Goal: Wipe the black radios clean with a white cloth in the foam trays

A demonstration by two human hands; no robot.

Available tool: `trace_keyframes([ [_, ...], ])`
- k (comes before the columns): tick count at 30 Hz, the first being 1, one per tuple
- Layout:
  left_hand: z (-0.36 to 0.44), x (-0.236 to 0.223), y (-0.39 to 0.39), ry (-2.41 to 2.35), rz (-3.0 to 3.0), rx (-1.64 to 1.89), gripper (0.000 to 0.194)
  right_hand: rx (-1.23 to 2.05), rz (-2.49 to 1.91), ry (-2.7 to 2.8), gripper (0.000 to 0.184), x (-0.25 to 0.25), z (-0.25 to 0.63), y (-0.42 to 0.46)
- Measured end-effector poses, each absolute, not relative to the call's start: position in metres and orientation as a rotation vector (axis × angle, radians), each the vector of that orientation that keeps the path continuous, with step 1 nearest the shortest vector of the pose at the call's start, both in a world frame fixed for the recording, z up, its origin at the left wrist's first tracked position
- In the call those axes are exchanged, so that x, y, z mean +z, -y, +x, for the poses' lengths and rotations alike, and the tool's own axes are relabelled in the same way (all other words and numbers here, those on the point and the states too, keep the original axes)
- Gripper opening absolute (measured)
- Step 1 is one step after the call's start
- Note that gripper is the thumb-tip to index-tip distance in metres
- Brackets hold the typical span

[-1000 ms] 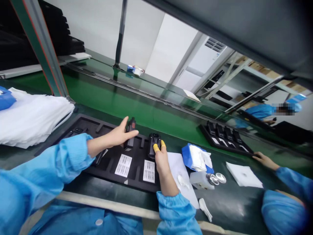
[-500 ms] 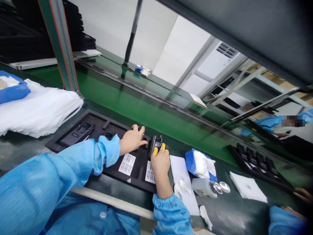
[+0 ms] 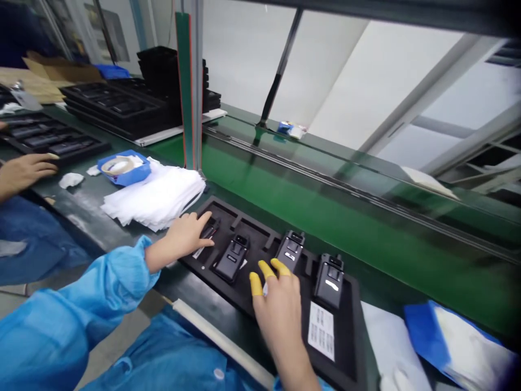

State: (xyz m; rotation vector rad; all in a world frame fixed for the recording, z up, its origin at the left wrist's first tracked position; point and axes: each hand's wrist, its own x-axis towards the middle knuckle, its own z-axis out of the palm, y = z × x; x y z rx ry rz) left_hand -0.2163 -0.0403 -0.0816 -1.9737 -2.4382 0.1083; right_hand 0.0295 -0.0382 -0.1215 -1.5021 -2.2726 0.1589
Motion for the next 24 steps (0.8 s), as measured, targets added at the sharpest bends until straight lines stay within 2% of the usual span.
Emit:
trace_keyframes([
  [4, -0.213, -0.089, 0.040, 2.430, -2.001, 0.095, 0.091, 0.077, -1.699, 2.394, 0.050, -0.126, -0.021, 0.044],
  [10, -0.216, -0.095, 0.037, 2.398, -2.135, -0.127, 0.087, 0.166, -1.681, 2.347, 0.053, -0.137, -0.042, 0.038],
  [13, -0.219, -0.099, 0.035, 2.407, -2.203, -0.248, 0.084, 0.304, -1.619, 2.186, 0.054, -0.138, -0.046, 0.035],
  [16, -0.227, -0.100, 0.034, 2.461, -2.254, -0.365, 0.086, 0.606, -1.543, 2.010, 0.061, -0.137, -0.051, 0.034],
  [18, -0.234, -0.098, 0.036, 2.520, -2.317, -0.675, 0.086, 0.847, -1.554, 1.894, 0.069, -0.135, -0.054, 0.033],
  [20, -0.239, -0.094, 0.039, 2.548, -2.387, -1.213, 0.084, 0.998, -1.623, 1.832, 0.076, -0.132, -0.056, 0.032],
  [24, -0.233, -0.085, 0.051, 2.538, -2.229, -2.325, 0.082, 1.025, -1.654, 1.817, 0.071, -0.127, -0.057, 0.031],
])
